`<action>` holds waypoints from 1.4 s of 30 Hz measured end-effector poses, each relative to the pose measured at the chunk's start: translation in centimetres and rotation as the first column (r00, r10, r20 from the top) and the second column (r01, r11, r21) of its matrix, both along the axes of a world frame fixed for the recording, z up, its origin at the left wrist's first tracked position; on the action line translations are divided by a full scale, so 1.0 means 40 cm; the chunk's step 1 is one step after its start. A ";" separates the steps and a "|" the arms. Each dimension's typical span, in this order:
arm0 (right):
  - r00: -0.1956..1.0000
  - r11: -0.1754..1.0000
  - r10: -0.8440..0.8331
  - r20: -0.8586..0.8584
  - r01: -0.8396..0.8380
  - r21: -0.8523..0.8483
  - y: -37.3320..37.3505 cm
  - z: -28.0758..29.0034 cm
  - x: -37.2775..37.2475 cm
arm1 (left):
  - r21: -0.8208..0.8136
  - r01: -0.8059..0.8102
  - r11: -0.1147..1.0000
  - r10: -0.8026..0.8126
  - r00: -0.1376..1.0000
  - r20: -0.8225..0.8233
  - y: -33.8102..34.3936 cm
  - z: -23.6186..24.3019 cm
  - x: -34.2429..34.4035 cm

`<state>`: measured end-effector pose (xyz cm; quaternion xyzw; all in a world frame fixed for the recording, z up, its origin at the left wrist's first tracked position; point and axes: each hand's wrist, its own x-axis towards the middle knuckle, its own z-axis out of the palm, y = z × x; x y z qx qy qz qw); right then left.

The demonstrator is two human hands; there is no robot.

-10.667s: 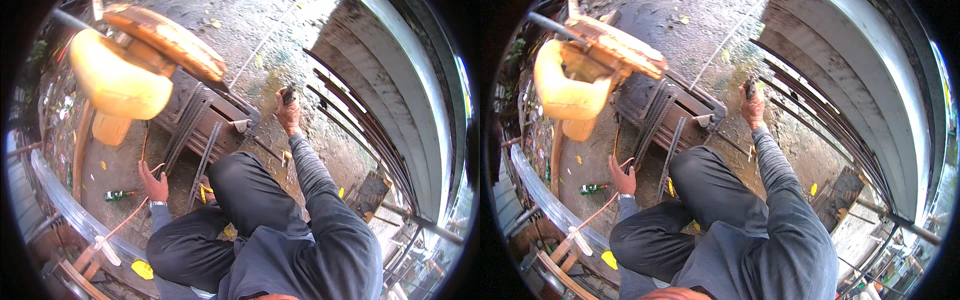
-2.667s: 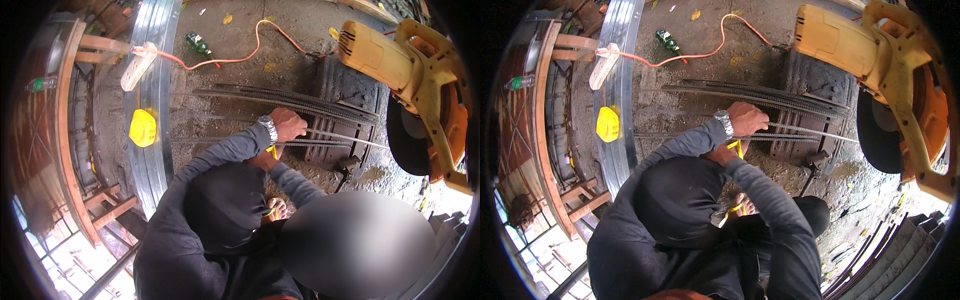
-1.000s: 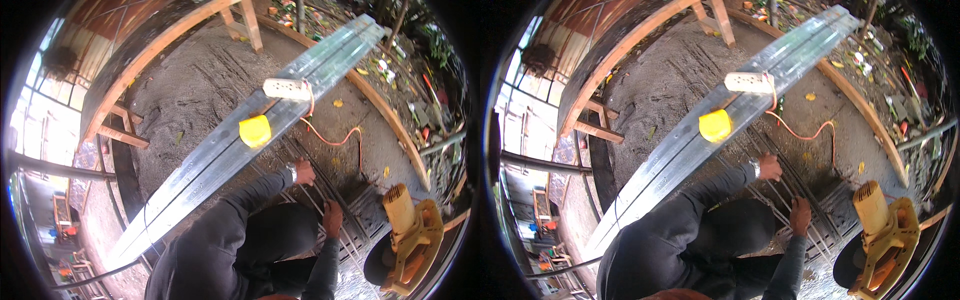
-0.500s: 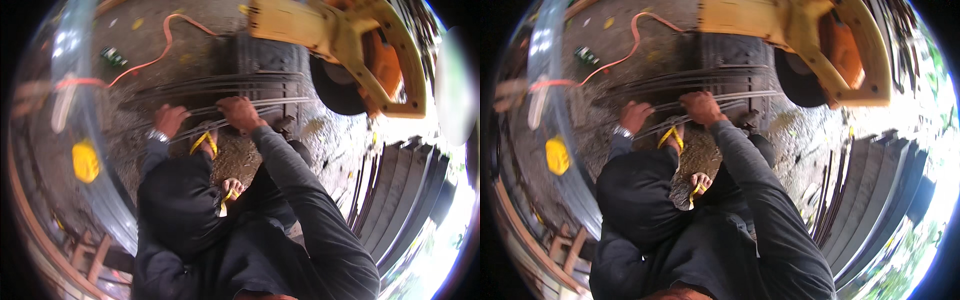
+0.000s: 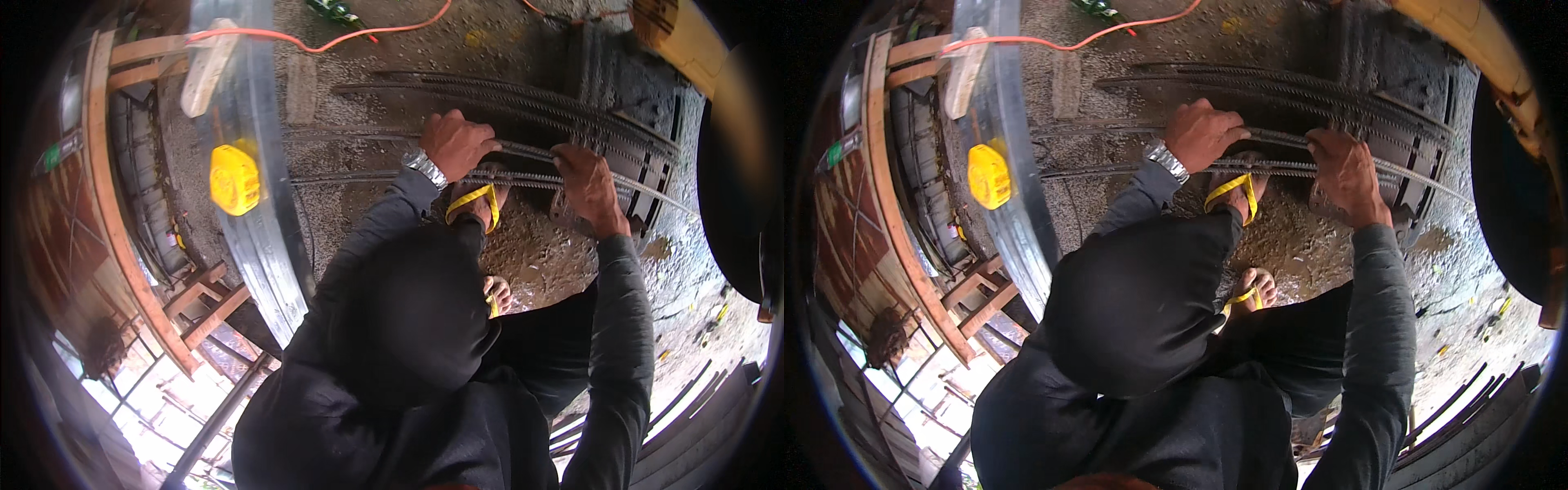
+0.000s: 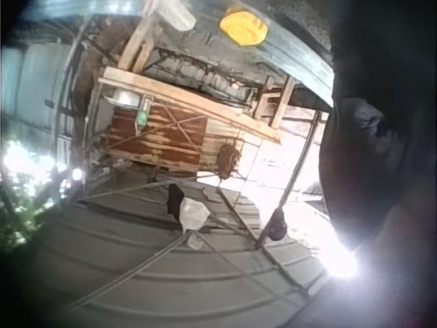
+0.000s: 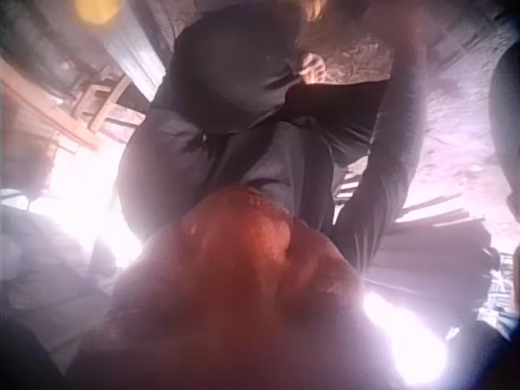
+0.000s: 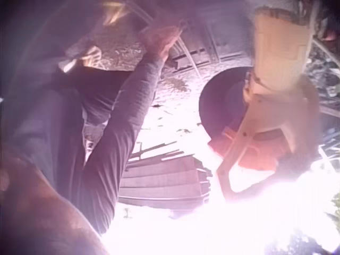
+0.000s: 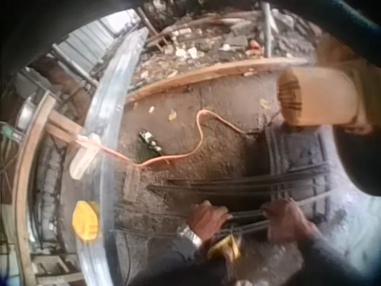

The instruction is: The person positions metal rods on a cutting stand and uses a yellow angle grinder to cut them, producing sparks. The person repeatedly aligns the rods and cuts them one by one.

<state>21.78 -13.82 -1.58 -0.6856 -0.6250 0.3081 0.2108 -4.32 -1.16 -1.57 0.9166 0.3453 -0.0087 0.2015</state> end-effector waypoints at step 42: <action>0.979 0.926 -0.170 0.114 0.198 -0.323 -0.036 0.026 0.139 | -0.066 0.127 0.990 -0.121 0.988 0.093 -0.063 -0.067 0.201</action>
